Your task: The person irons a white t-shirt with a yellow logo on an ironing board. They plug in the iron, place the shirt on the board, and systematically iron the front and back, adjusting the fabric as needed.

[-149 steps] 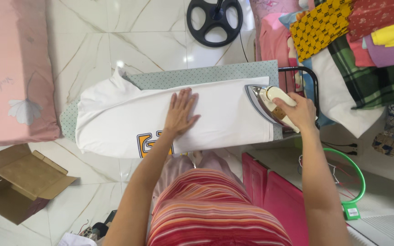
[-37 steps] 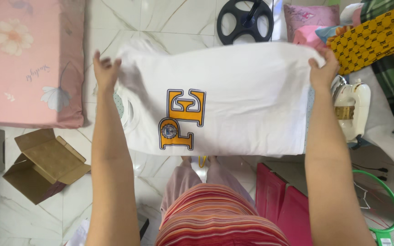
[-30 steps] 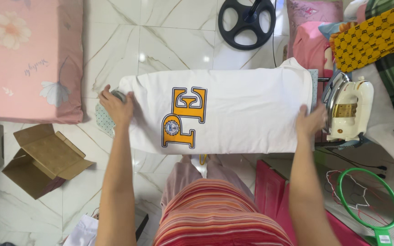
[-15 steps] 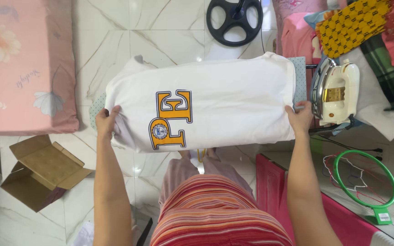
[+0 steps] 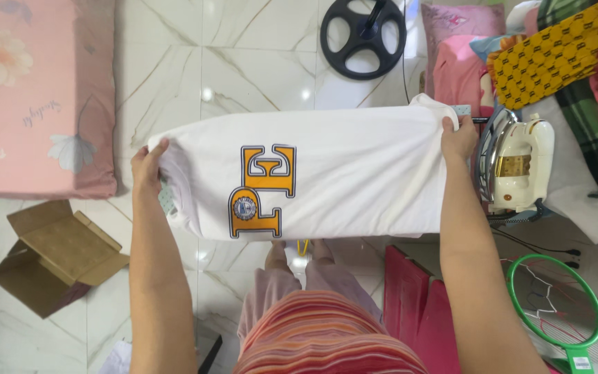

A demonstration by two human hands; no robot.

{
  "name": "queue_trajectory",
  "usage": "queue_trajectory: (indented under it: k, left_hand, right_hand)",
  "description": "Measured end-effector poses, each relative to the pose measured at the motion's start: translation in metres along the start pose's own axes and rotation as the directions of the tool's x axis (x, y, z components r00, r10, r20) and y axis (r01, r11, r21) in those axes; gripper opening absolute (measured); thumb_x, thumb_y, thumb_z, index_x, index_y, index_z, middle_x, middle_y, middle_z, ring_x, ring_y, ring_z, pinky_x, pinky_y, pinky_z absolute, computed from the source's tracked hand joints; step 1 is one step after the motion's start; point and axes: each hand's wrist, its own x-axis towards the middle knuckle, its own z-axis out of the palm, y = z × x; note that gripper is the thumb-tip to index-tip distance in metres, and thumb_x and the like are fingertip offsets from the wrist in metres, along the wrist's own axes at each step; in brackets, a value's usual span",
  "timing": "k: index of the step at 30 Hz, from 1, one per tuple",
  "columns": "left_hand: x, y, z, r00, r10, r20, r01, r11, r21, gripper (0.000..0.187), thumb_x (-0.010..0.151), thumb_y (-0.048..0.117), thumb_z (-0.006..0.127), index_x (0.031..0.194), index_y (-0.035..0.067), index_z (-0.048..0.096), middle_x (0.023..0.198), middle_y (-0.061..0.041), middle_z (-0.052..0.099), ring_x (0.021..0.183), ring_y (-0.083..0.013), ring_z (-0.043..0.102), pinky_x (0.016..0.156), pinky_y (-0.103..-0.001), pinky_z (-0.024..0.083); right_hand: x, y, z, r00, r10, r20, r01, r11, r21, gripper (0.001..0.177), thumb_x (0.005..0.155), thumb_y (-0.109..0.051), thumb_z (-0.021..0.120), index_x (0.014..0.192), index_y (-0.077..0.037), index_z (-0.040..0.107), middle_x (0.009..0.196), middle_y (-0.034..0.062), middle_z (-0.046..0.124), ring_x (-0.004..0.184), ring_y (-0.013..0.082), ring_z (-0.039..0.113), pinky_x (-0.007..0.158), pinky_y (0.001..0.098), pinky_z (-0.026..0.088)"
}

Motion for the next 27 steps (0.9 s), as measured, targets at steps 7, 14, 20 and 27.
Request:
queue_trajectory:
  k: [7, 14, 20, 27]
  left_hand:
    - [-0.093, 0.016, -0.037, 0.965, 0.0, 0.261, 0.026, 0.995, -0.098, 0.043, 0.086, 0.022, 0.079, 0.12, 0.0, 0.066, 0.104, -0.01, 0.075, 0.084, -0.017, 0.073, 0.07, -0.036, 0.061]
    - [-0.146, -0.056, -0.078, 0.912, -0.105, 0.396, -0.054, 0.927, 0.37, 0.061, 0.08, 0.029, 0.09, 0.124, -0.006, 0.067, 0.106, -0.011, 0.078, 0.087, -0.0146, 0.073, 0.075, -0.032, 0.059]
    - [-0.15, -0.085, -0.069, 0.928, -0.171, 0.33, -0.033, 0.846, 0.532, 0.054, 0.072, 0.032, 0.092, 0.109, -0.006, 0.077, 0.085, -0.011, 0.076, 0.069, -0.0157, 0.068, 0.06, -0.032, 0.056]
    - [-0.142, -0.074, -0.045, 0.985, 0.057, 0.165, -0.126, 0.884, 0.45, 0.053, 0.076, 0.045, 0.087, 0.099, -0.002, 0.078, 0.075, -0.009, 0.075, 0.062, -0.0138, 0.068, 0.058, -0.028, 0.053]
  right_hand:
    - [-0.034, 0.015, -0.073, 0.994, -0.109, 0.009, 0.107, 0.987, 0.119, 0.027, 0.099, -0.016, 0.08, 0.105, 0.008, 0.069, 0.101, 0.0197, 0.071, 0.092, 0.0317, 0.066, 0.087, 0.0432, 0.05]
    - [-0.16, 0.026, -0.149, 0.983, 0.104, 0.152, -0.051, 0.948, -0.315, 0.043, 0.096, -0.036, 0.084, 0.105, 0.005, 0.073, 0.105, 0.0282, 0.071, 0.097, 0.0441, 0.068, 0.09, 0.0492, 0.051]
    - [-0.175, 0.024, -0.151, 0.976, 0.166, 0.138, -0.101, 0.916, -0.389, 0.042, 0.091, -0.038, 0.086, 0.109, -0.001, 0.074, 0.103, 0.0247, 0.072, 0.095, 0.0432, 0.069, 0.084, 0.049, 0.052]
    - [-0.162, -0.06, -0.073, 0.941, -0.329, -0.082, 0.303, 0.923, -0.238, 0.053, 0.091, -0.008, 0.079, 0.139, -0.005, 0.057, 0.142, 0.0191, 0.053, 0.14, 0.0391, 0.041, 0.117, 0.055, 0.025]
